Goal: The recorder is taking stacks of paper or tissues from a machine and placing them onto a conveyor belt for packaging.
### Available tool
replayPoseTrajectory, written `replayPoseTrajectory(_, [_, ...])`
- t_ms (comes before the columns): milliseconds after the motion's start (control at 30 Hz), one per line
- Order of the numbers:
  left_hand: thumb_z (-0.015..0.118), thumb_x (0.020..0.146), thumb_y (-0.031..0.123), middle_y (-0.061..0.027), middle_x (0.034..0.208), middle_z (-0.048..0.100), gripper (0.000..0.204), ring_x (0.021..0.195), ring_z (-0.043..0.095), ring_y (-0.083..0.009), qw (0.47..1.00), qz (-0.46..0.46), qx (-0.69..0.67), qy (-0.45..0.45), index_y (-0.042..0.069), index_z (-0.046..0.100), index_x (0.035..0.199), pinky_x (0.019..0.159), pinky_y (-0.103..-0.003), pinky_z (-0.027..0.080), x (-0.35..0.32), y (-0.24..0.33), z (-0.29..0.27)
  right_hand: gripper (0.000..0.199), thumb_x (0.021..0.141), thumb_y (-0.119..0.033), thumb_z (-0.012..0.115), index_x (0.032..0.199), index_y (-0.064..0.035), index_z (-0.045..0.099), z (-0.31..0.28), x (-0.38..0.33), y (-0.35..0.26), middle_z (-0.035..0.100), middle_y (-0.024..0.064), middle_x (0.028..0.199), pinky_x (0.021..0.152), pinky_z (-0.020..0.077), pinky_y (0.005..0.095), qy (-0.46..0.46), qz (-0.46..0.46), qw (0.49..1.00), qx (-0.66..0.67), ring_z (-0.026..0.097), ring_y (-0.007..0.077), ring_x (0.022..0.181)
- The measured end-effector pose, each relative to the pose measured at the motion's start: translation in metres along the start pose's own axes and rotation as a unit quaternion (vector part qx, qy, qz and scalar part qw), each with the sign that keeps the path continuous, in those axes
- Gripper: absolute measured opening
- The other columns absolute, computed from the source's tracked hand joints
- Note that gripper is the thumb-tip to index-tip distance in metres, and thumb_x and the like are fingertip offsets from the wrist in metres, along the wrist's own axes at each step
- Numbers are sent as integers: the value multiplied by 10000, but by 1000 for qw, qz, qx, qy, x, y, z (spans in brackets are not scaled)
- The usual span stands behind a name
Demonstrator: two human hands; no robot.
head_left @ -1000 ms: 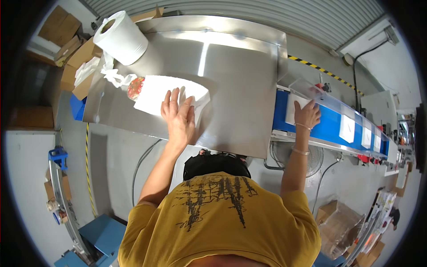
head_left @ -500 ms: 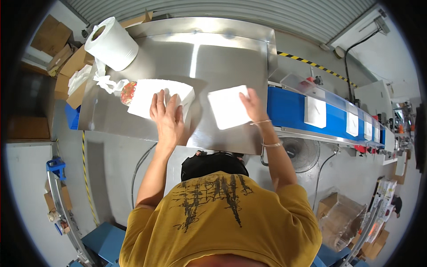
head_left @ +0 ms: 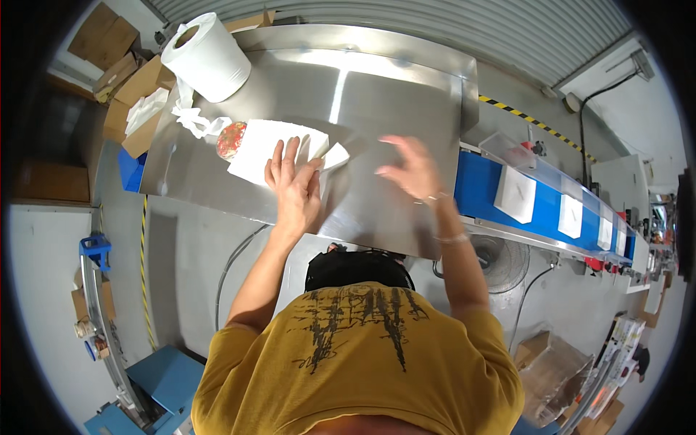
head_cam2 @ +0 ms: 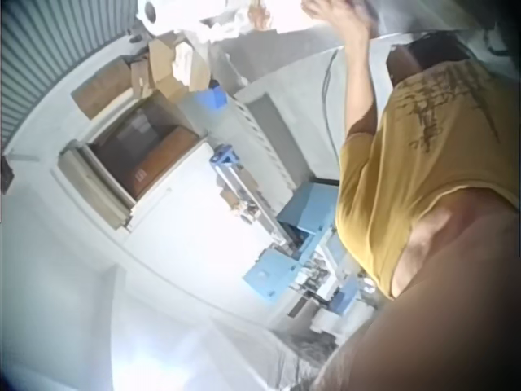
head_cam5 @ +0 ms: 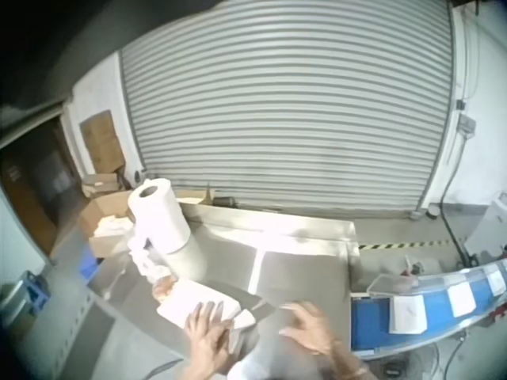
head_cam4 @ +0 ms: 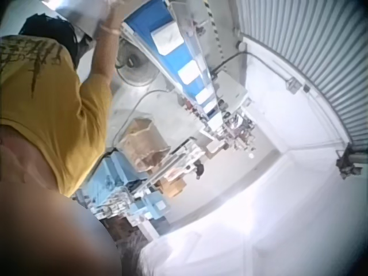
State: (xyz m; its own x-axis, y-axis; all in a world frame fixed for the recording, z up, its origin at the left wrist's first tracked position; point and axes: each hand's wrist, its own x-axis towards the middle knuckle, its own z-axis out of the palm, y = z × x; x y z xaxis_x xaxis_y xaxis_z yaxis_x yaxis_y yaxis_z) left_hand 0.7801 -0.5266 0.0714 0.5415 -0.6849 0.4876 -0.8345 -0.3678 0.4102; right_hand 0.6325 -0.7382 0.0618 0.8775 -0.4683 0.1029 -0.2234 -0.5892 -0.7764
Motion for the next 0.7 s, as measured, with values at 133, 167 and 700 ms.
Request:
replayPoseTrajectory(133, [679, 776, 57, -187, 1451, 376, 262, 1381, 239, -434, 999, 7, -18, -27, 113, 689, 1032, 1086, -591, 156, 6, 0, -6, 483, 816, -233, 734, 1252, -149, 543, 63, 43, 6, 421, 146, 1389, 971, 416, 392, -76, -86, 993, 39, 492, 304, 1167])
replayPoseTrajectory(167, [690, 789, 106, -200, 1453, 359, 292, 1374, 245, -430, 1000, -5, -17, -18, 94, 672, 1080, 1084, -581, 175, 9, 4, -8, 471, 830, -239, 720, 1249, -121, 541, 69, 46, 17, 445, 147, 1375, 987, 405, 386, -48, -146, 988, -3, 470, 294, 1202])
replayPoseTrajectory(700, [638, 806, 16, -158, 1389, 455, 318, 1332, 336, -398, 999, -26, 41, 22, 90, 679, 1112, 1089, -544, 229, 0, -16, -1, 477, 798, -332, 708, 1125, -4, 595, -79, -69, 126, 635, 203, 1059, 857, 469, 450, 342, 234, 855, -312, 596, 393, 949])
